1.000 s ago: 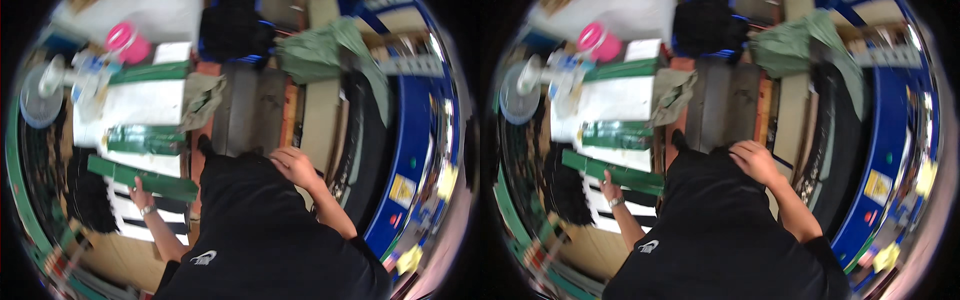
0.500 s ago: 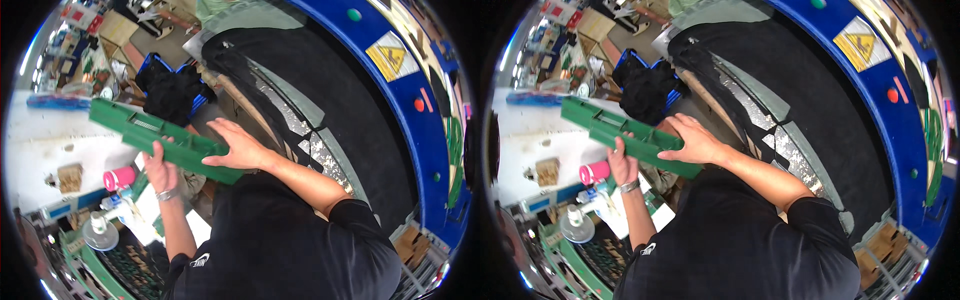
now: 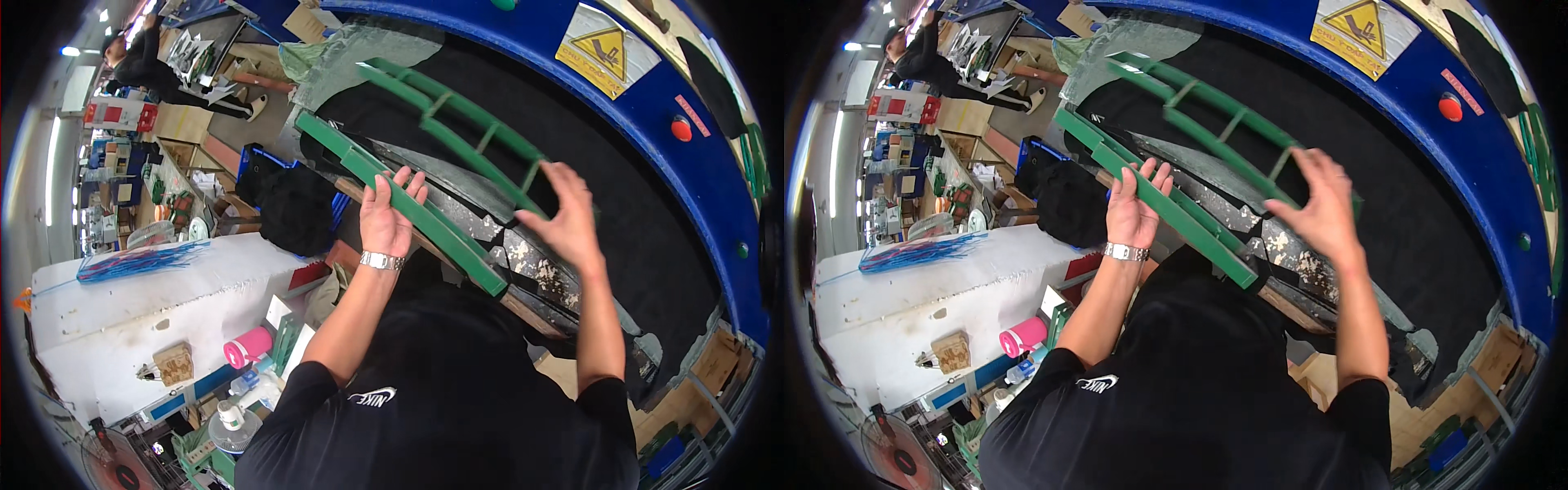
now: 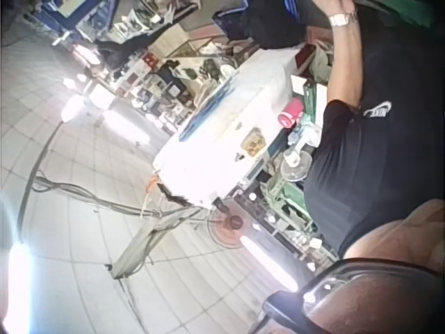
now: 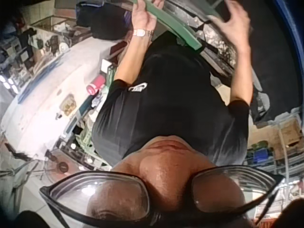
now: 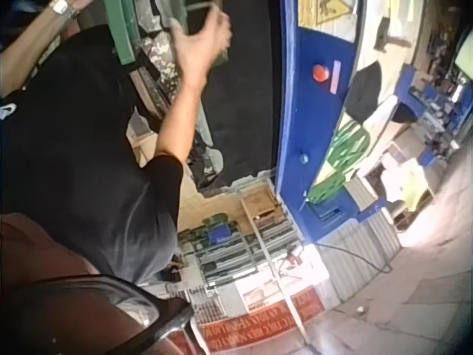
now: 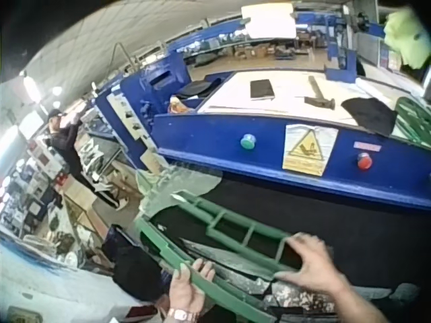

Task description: The person repeatedly picks up green plastic frames and black fabric pieces from a table and places them onto a large blue machine surface. They arrange the items in a specific pattern, occasionally adjusting their positions and moving other pieces aside to make space.

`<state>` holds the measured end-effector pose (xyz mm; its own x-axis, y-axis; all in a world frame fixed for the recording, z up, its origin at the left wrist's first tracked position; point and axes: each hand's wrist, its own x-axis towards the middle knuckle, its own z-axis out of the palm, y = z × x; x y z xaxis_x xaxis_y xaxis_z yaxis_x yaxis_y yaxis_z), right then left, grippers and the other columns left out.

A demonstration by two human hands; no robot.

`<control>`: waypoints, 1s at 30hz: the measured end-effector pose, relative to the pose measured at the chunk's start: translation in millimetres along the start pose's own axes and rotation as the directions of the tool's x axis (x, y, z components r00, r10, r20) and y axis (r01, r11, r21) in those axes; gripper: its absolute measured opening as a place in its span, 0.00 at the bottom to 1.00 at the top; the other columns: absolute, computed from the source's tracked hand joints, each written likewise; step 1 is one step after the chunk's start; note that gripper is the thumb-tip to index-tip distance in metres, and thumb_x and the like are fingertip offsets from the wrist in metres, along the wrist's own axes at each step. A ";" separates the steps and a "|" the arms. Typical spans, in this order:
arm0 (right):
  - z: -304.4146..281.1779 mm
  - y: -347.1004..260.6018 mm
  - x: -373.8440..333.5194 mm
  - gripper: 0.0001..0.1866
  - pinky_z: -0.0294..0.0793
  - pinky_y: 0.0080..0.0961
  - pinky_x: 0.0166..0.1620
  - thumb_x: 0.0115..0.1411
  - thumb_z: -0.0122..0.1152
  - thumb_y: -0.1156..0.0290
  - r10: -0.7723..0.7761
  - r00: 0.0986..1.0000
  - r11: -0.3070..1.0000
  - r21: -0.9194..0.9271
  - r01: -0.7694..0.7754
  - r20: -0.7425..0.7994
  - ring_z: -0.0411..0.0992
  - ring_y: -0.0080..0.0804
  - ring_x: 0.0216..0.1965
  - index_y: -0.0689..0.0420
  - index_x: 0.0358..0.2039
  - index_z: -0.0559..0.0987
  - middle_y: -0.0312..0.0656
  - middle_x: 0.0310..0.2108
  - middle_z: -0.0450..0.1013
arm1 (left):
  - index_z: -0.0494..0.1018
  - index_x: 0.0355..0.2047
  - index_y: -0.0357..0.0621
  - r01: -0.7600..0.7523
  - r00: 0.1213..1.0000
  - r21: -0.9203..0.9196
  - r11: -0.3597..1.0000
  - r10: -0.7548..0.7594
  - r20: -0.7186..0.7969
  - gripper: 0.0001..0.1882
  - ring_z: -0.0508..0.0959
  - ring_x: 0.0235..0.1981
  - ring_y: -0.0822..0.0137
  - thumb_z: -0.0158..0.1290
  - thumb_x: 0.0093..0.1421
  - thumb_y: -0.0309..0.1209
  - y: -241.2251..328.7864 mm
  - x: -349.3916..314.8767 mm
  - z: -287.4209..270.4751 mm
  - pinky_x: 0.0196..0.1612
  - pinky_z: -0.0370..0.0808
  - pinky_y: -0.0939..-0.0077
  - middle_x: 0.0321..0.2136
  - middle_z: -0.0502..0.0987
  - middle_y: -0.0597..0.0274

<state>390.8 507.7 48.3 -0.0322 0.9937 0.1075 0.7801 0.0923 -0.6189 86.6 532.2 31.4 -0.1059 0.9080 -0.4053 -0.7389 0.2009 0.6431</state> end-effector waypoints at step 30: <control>98.9 -8.2 97.2 0.41 0.58 0.50 0.65 0.42 0.80 0.55 -0.144 0.982 0.921 -0.347 0.177 0.119 0.62 0.52 0.63 0.54 0.57 0.76 0.49 0.65 0.63 | 0.70 0.46 0.37 0.696 0.661 0.450 0.559 -0.743 -0.100 0.20 0.85 0.40 0.50 0.56 0.68 0.43 114.5 140.1 -74.5 0.43 0.85 0.58 0.40 0.82 0.43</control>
<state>319.4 609.8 -13.1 -0.2184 0.9705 0.1017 0.9297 0.2386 -0.2807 -62.4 655.0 -0.2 0.4128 0.4144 -0.8111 -0.1875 0.9101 0.3695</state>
